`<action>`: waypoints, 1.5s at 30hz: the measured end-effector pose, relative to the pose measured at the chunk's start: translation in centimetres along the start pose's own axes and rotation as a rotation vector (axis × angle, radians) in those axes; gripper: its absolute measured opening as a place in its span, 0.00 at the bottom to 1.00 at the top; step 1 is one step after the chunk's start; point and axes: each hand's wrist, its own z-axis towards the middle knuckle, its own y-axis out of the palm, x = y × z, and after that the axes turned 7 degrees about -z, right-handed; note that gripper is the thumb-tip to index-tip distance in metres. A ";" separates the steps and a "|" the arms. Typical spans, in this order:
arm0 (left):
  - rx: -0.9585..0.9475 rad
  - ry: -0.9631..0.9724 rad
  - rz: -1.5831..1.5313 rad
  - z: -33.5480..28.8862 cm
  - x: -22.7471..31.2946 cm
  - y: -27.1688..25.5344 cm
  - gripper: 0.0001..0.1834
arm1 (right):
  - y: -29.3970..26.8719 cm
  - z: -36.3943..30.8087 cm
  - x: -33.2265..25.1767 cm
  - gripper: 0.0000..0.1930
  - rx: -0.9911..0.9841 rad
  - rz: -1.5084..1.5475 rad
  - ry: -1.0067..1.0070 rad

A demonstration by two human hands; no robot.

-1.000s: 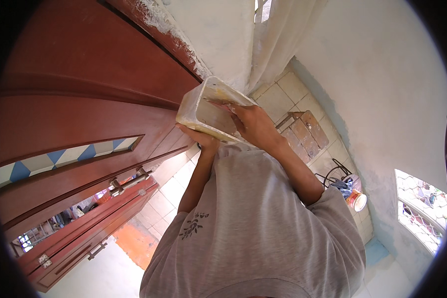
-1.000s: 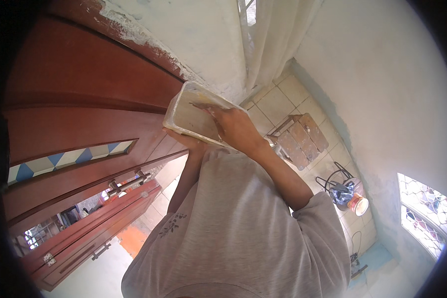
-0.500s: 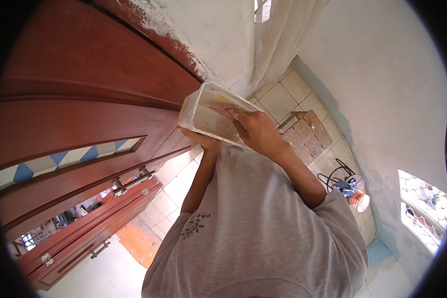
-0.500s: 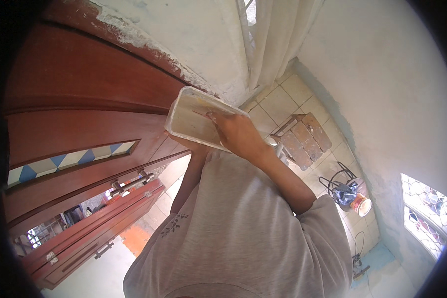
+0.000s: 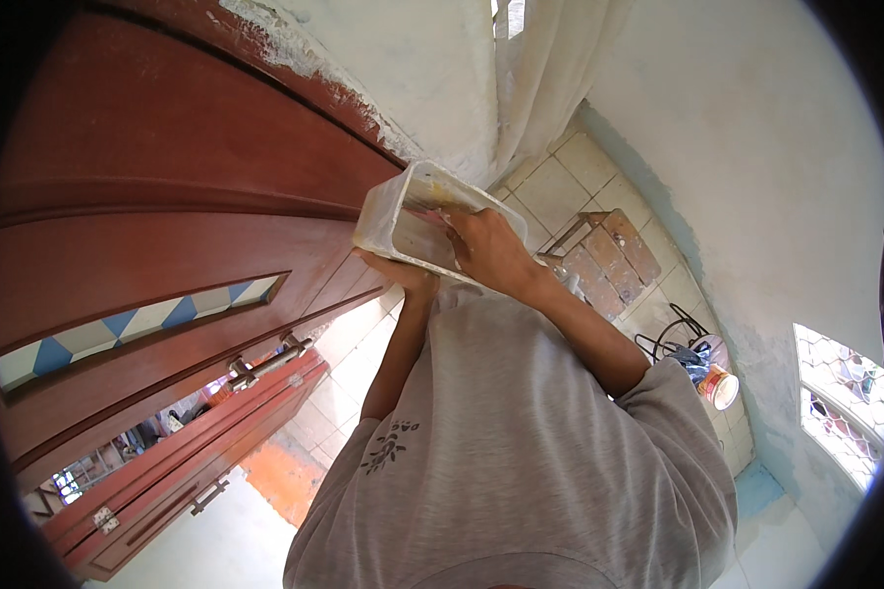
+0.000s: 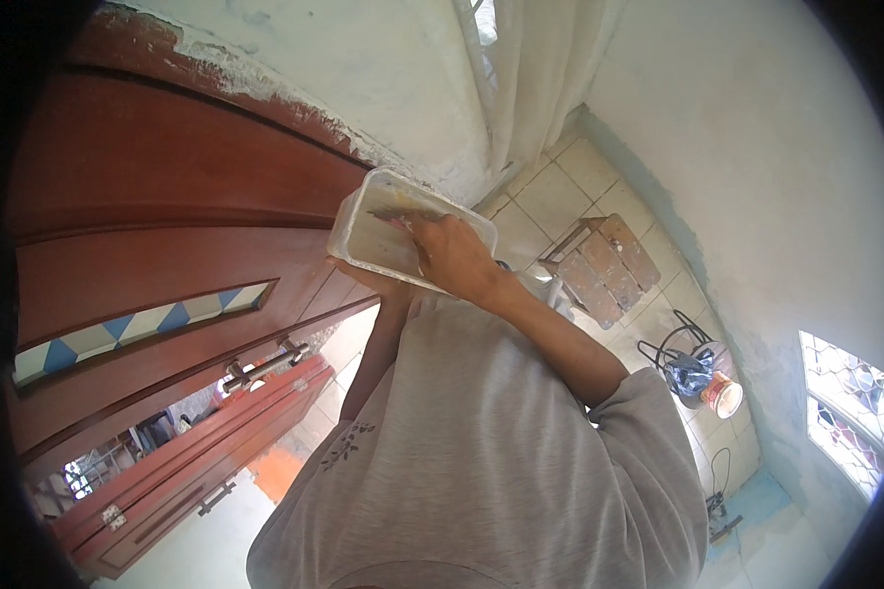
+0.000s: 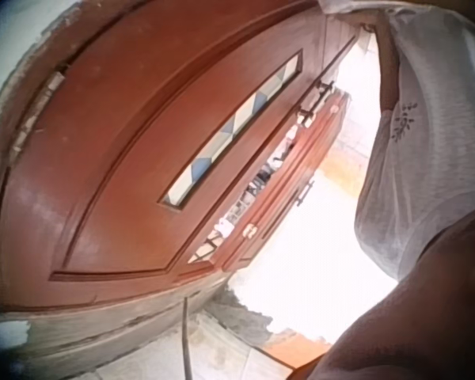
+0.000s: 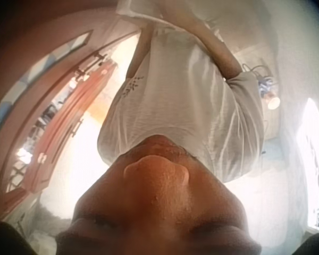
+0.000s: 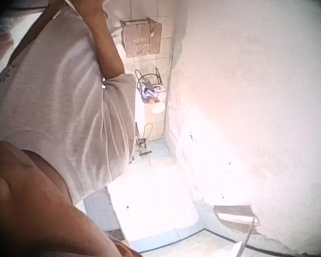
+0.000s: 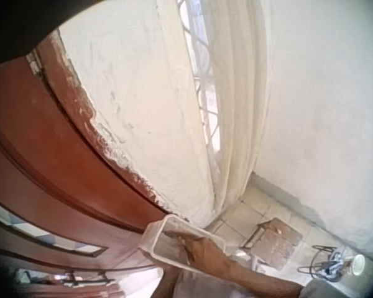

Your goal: The person patches a wall next to a door frame using a spatula. They repeatedly scoop white putty from a plastic container and smooth it onto the wall surface to fill gaps and imperfections.

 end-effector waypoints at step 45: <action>0.241 -0.413 -0.118 -4.1 0.9 -11.2 0.45 | 3.9 -5.4 20.1 0.11 0.472 1.429 0.697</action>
